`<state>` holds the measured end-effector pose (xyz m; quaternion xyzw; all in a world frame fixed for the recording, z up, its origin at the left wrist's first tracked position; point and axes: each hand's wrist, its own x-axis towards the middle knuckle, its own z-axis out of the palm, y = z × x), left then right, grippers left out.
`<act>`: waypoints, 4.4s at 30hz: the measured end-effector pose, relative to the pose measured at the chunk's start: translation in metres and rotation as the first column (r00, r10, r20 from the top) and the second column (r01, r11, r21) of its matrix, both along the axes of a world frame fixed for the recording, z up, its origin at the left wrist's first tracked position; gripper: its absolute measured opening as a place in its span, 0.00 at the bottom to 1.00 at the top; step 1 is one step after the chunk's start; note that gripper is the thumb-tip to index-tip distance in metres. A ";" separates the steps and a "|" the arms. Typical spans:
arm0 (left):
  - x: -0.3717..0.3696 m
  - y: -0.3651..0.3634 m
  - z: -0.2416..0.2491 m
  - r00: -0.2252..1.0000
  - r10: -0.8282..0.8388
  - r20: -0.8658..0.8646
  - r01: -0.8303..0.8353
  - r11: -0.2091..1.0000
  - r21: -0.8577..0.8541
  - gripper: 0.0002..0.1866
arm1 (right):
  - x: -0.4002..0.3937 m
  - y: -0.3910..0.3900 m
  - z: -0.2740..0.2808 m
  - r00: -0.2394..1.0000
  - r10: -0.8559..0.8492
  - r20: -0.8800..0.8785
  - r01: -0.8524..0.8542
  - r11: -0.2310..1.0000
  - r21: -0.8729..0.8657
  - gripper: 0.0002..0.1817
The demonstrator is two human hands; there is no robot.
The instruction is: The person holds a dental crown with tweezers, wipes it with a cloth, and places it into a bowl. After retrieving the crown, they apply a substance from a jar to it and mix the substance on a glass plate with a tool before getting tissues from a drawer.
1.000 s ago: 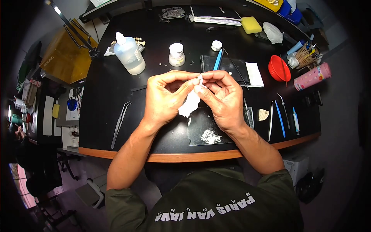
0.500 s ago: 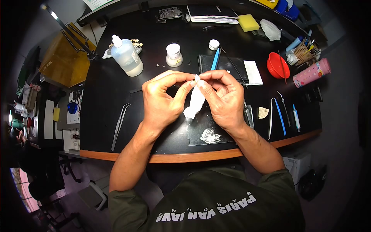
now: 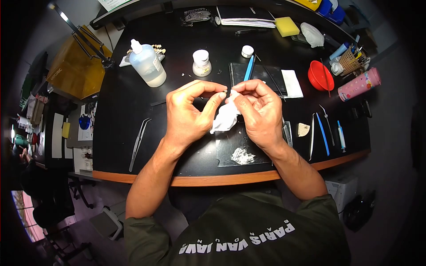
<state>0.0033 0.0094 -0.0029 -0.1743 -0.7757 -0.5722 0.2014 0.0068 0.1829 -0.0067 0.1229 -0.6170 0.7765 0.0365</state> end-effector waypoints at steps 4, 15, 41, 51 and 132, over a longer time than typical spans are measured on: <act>0.001 0.001 0.004 0.997 0.008 -0.070 -0.013 0.997 -0.070 0.06 | 0.002 0.000 -0.001 0.995 0.096 0.038 -0.095 0.995 -0.036 0.06; 0.000 -0.002 0.008 0.994 -0.002 -0.107 -0.012 0.991 -0.131 0.05 | -0.001 0.001 -0.001 0.953 -0.078 -0.292 0.185 0.915 0.358 0.04; 0.004 -0.002 0.004 0.946 -0.235 0.221 0.152 0.930 0.336 0.09 | -0.001 0.005 0.008 0.797 -0.081 -0.598 0.388 0.828 0.404 0.04; 0.004 -0.005 0.005 0.923 -0.304 0.234 0.200 0.901 0.384 0.08 | -0.002 0.005 0.006 0.828 -0.088 -0.553 0.331 0.874 0.356 0.03; -0.006 -0.017 0.010 0.994 -0.111 0.019 0.108 0.990 0.087 0.20 | -0.007 -0.015 -0.008 0.986 0.026 -0.167 -0.021 0.999 0.029 0.05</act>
